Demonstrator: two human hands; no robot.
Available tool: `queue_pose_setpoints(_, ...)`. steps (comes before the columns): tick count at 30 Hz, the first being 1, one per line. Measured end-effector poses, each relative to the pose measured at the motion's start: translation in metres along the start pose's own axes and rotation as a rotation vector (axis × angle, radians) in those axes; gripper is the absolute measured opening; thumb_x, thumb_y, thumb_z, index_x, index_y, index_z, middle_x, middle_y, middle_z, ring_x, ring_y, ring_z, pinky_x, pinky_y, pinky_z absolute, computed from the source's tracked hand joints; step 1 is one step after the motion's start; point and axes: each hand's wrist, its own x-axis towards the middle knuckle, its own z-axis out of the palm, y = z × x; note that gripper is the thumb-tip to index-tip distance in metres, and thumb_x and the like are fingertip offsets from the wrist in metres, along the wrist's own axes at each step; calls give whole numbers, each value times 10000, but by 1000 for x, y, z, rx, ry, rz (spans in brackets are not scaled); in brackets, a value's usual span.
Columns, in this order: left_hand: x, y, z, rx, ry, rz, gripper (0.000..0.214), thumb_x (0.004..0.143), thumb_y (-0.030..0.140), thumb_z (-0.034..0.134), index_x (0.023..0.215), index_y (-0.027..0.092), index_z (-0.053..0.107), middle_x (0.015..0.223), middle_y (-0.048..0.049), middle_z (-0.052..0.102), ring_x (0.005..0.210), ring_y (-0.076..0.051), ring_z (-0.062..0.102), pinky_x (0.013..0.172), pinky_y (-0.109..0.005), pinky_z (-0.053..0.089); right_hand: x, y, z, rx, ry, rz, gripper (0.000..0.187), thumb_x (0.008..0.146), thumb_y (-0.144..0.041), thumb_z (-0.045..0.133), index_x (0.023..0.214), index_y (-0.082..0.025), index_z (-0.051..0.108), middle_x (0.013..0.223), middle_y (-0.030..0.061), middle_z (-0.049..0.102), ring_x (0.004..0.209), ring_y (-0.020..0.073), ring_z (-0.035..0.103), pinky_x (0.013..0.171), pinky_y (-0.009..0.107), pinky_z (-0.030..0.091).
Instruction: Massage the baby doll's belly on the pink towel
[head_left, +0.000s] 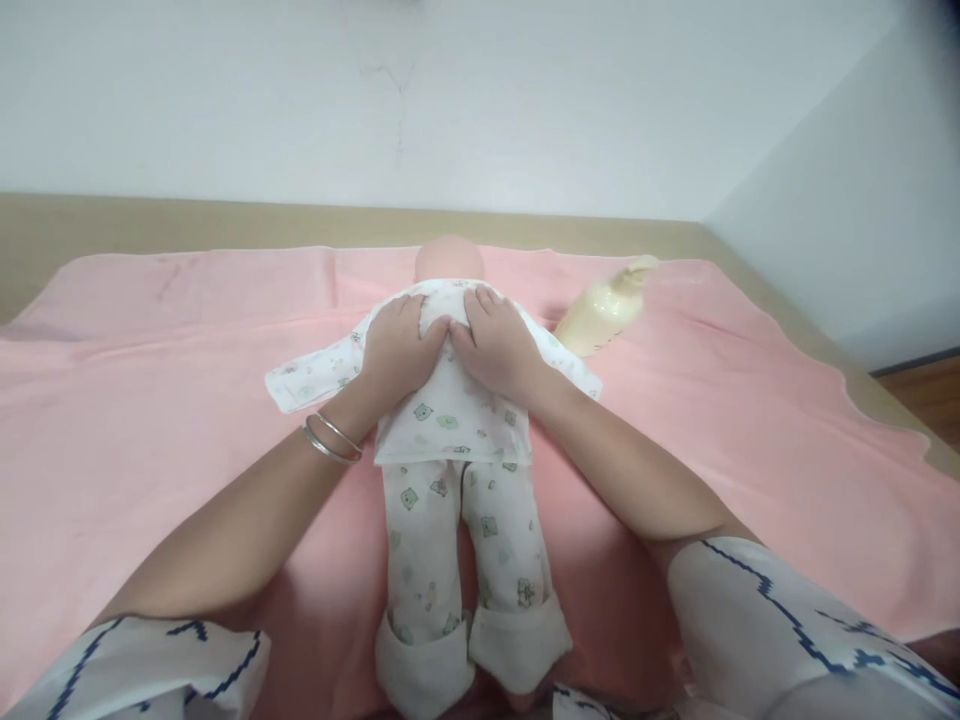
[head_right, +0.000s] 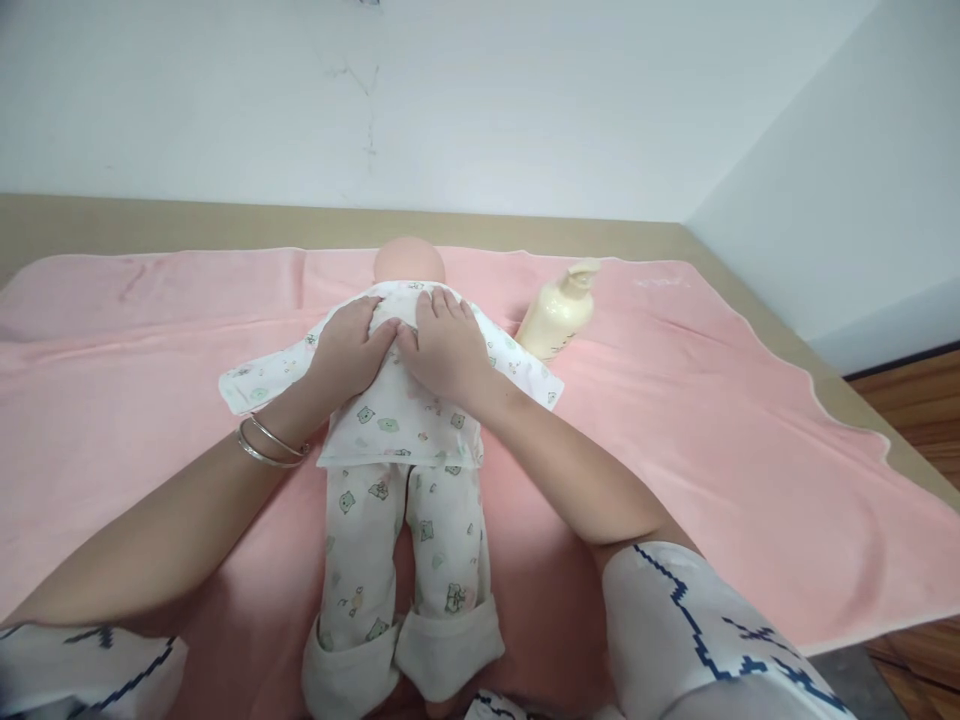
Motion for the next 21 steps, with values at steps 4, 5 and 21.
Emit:
queue_pose_setpoints(4, 0, 1, -1, 6, 4, -10, 568, 966, 370, 424, 1402, 33, 561, 1415, -202, 619, 1337, -339, 554, 1196, -483, 412, 6, 7, 6, 69, 16, 9, 614, 1036, -374, 321, 1521, -10, 419, 1642, 232, 373, 1559, 358, 295, 1276, 554, 244)
queue_pose_setpoints(5, 0, 2, -1, 8, 4, -10, 568, 967, 370, 424, 1405, 36, 559, 1416, -198, 620, 1338, -337, 554, 1198, -479, 411, 7, 7, 6, 72, 16, 12, 615, 1035, -375, 321, 1521, -10, 417, 1642, 231, 373, 1560, 357, 294, 1280, 549, 238)
queue_pose_setpoints(21, 0, -5, -4, 177, -24, 172, 504, 998, 335, 319, 1281, 13, 585, 1281, -251, 658, 1230, -371, 590, 1081, -568, 480, 5, 5, 5, 24, 9, 16, 639, 1024, -340, 331, 1553, 16, 367, 1648, 238, 359, 1558, 359, 303, 1284, 523, 239)
